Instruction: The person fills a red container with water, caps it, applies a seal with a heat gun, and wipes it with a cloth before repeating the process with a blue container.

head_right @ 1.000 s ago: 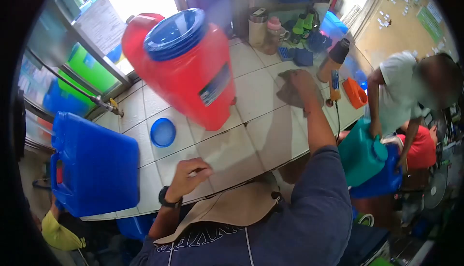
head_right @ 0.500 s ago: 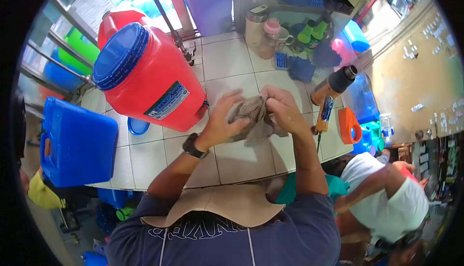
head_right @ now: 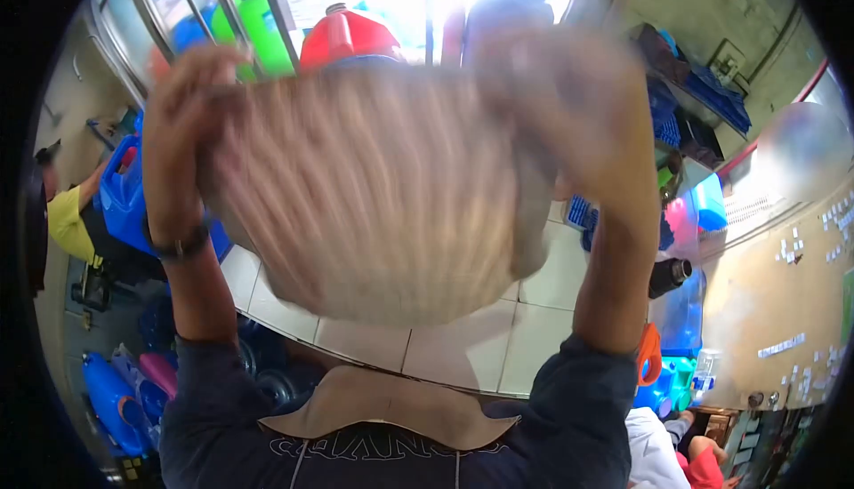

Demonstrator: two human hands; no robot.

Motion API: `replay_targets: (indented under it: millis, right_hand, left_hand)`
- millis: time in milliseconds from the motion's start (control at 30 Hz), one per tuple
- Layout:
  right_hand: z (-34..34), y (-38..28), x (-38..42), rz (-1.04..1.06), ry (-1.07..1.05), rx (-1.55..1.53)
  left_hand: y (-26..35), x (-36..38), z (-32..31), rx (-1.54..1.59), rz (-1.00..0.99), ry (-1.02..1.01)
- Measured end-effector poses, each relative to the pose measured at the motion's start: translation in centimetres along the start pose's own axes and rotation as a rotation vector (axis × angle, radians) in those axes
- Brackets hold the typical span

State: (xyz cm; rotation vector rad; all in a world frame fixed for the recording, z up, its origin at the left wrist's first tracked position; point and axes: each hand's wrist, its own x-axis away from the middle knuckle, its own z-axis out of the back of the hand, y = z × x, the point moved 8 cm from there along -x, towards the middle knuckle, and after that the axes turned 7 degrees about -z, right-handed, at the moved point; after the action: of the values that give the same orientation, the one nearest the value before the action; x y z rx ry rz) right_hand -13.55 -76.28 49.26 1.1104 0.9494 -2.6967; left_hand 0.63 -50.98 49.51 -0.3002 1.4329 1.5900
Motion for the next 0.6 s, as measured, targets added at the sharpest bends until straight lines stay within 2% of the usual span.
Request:
replay_targets:
  millis: [67,133,167,200,233,267,300,333,367,400,433,500,567,600]
  right_hand:
    - [-1.4,1.3,-4.0,0.024,0.017,0.123]
    - [-5.5,1.9,-5.8,0.212,0.018,0.195]
    - [-7.6,0.8,-5.8,0.168,-0.091,0.183]
    - [-9.8,-0.3,-5.7,0.12,-0.197,0.173]
    - [-12.4,-2.2,-4.1,-0.065,-0.416,0.113]
    - [-14.2,-4.2,-3.8,0.188,-0.316,0.193]
    - [-16.0,-4.9,-2.5,0.436,-0.209,0.269]
    - [-16.4,-3.1,-1.6,0.437,-0.206,0.267]
    - [-14.5,-0.8,-0.7,0.397,-0.012,0.115]
    - [-14.6,2.2,0.8,0.262,0.103,-0.072]
    - [-14.8,5.4,2.7,0.15,0.231,-0.282]
    - [-19.9,12.7,9.6,-0.057,0.288,-0.527]
    - [-27.3,20.0,16.9,-0.568,0.04,-1.044]
    - [-25.2,18.5,15.5,-0.573,0.061,-1.046]
  left_hand:
    - [-4.0,-4.8,1.7,-0.073,0.074,-0.145]
    - [-7.1,-6.6,2.4,-0.11,0.029,-0.15]
    - [-8.8,-7.2,2.3,-0.138,-0.022,-0.167]
    - [-12.2,-7.9,3.2,-0.083,0.092,-0.132]
    - [-15.4,-8.1,3.5,-0.025,0.205,-0.094]
    - [-17.8,-8.0,3.2,-0.162,0.295,-0.006]
    - [-21.6,-8.2,2.6,-0.174,0.339,-0.006]
    - [-24.9,-8.1,2.2,-0.185,0.384,-0.004]
    - [-26.1,-7.5,0.5,-0.004,0.467,0.0]
    - [-27.1,-6.8,-1.4,0.179,0.548,0.001]
    - [-29.3,-7.7,-1.6,0.226,0.36,0.056]
    - [-28.6,-7.8,-1.8,0.226,0.341,0.103]
    - [-29.7,-7.4,-2.3,0.304,0.372,0.121]
    - [-29.2,-7.1,-2.8,0.419,0.384,0.126]
